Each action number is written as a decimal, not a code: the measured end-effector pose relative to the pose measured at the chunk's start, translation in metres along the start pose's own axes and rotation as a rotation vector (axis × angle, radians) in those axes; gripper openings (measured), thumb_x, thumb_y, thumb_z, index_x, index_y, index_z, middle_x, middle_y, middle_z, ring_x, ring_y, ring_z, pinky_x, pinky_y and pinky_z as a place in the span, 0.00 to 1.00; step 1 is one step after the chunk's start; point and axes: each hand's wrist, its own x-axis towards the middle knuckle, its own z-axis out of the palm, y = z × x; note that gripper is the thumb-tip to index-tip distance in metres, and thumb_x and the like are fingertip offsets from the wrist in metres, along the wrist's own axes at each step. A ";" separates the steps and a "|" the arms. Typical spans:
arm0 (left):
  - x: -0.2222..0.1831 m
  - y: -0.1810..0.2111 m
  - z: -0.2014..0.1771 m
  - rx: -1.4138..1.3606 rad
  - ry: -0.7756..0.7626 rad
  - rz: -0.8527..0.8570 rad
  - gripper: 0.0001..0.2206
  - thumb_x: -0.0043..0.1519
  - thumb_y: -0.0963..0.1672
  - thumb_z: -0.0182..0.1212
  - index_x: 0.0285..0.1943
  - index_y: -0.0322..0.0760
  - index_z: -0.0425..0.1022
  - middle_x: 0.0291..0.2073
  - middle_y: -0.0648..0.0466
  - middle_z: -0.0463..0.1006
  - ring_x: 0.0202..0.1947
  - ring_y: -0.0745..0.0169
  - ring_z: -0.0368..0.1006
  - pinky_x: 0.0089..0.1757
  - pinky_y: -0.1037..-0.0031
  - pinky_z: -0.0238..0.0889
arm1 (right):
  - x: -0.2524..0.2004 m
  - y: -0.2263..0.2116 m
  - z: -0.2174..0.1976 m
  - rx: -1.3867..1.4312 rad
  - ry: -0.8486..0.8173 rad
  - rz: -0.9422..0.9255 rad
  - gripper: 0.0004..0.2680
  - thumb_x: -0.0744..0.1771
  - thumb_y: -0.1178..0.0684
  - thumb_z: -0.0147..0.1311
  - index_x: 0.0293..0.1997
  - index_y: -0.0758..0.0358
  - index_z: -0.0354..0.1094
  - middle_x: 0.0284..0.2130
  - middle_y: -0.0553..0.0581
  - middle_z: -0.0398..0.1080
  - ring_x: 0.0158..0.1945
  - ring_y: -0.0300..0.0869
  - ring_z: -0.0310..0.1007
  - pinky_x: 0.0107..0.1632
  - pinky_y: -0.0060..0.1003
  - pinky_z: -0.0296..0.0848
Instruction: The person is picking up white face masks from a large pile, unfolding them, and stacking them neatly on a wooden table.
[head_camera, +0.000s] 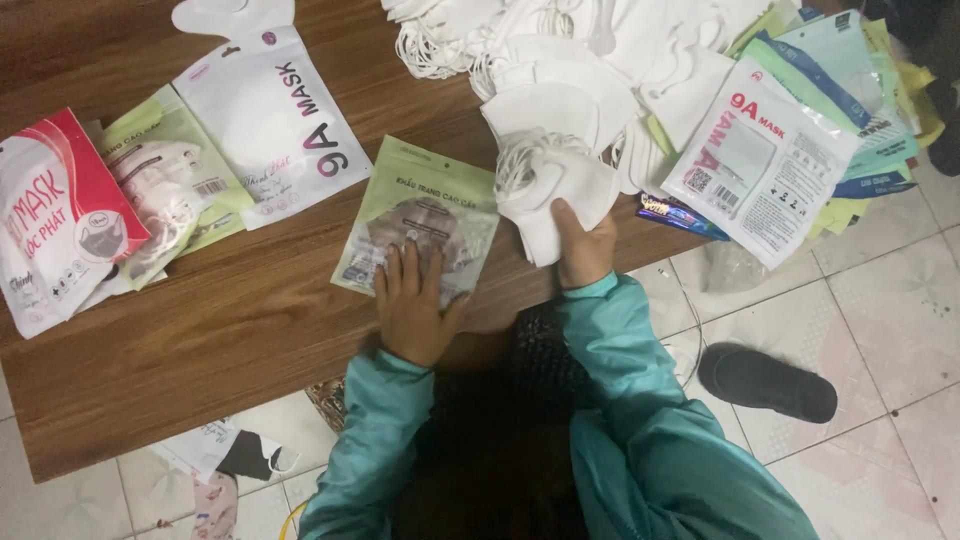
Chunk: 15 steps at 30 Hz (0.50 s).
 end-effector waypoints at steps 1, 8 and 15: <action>-0.004 0.002 -0.015 0.001 -0.004 -0.008 0.36 0.59 0.56 0.66 0.73 0.38 0.66 0.71 0.30 0.59 0.73 0.23 0.48 0.66 0.37 0.34 | -0.001 0.002 -0.001 -0.003 -0.003 0.008 0.11 0.65 0.58 0.66 0.51 0.63 0.72 0.37 0.61 0.78 0.39 0.47 0.82 0.43 0.45 0.86; -0.039 -0.065 -0.078 0.198 -0.137 -0.038 0.21 0.56 0.43 0.63 0.60 0.51 0.79 0.65 0.43 0.72 0.71 0.32 0.59 0.67 0.45 0.46 | 0.004 0.009 -0.001 -0.071 -0.022 -0.027 0.10 0.65 0.57 0.66 0.48 0.63 0.71 0.34 0.59 0.77 0.36 0.44 0.81 0.40 0.40 0.85; -0.020 -0.073 -0.074 0.080 0.256 -0.196 0.13 0.65 0.42 0.61 0.59 0.43 0.80 0.58 0.51 0.79 0.60 0.49 0.74 0.58 0.65 0.65 | 0.004 0.012 0.004 -0.079 -0.052 -0.046 0.09 0.65 0.56 0.67 0.47 0.63 0.72 0.32 0.57 0.75 0.35 0.43 0.80 0.38 0.38 0.85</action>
